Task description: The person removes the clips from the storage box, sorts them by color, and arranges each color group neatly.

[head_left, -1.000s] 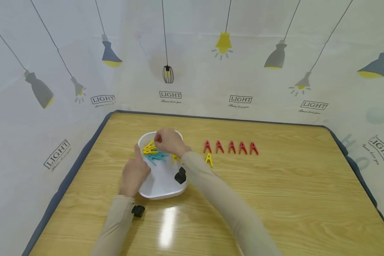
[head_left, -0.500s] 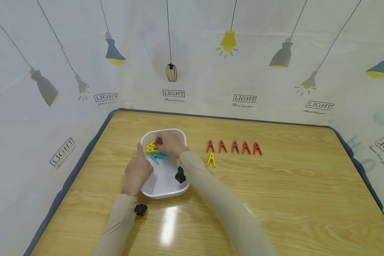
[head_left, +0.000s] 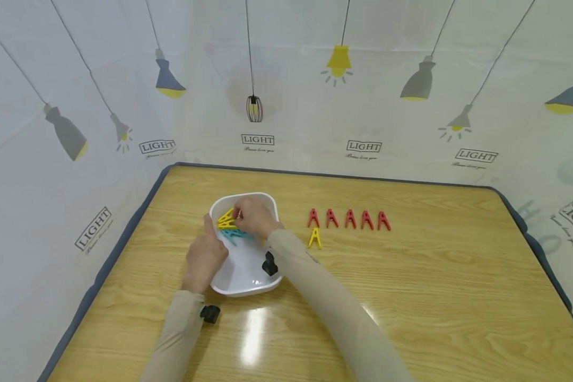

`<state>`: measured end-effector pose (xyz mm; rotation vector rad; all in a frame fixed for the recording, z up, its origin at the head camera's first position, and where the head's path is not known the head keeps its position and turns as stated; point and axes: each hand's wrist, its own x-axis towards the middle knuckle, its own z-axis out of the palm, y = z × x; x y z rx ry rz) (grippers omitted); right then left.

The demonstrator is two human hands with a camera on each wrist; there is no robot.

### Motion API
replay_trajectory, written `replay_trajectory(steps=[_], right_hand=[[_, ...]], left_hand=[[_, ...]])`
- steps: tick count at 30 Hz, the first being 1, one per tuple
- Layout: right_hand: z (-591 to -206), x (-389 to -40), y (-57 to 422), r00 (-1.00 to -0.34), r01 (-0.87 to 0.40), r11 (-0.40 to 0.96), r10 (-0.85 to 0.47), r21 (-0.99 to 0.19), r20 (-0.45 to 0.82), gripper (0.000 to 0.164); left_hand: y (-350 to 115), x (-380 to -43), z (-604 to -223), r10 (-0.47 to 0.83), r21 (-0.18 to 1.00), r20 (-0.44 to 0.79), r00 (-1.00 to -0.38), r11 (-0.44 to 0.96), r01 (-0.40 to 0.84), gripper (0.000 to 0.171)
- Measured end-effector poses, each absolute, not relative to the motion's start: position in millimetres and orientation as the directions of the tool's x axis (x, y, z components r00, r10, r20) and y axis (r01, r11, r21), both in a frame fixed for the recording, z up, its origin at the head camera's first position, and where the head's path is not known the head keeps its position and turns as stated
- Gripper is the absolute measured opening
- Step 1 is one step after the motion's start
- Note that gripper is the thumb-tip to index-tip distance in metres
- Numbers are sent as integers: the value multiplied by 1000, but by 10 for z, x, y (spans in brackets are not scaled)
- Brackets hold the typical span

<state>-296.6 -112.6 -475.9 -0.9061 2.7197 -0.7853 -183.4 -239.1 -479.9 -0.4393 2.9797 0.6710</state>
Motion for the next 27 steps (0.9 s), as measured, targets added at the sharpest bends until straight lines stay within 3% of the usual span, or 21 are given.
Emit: replay_trajectory(steps=[10, 27], right_hand=[[-4706, -2921, -1113, -794, -481, 688, -605, -543, -62, 7], [-4647, -2923, -970, -829, -457, 619, -557, -639, 54, 12]], left_hand=[[-2400, -1824, -4762, -264, 427, -132, -955, 854, -296, 87], [-2370, -1820, -4771, -261, 412, -147, -954, 861, -299, 89]])
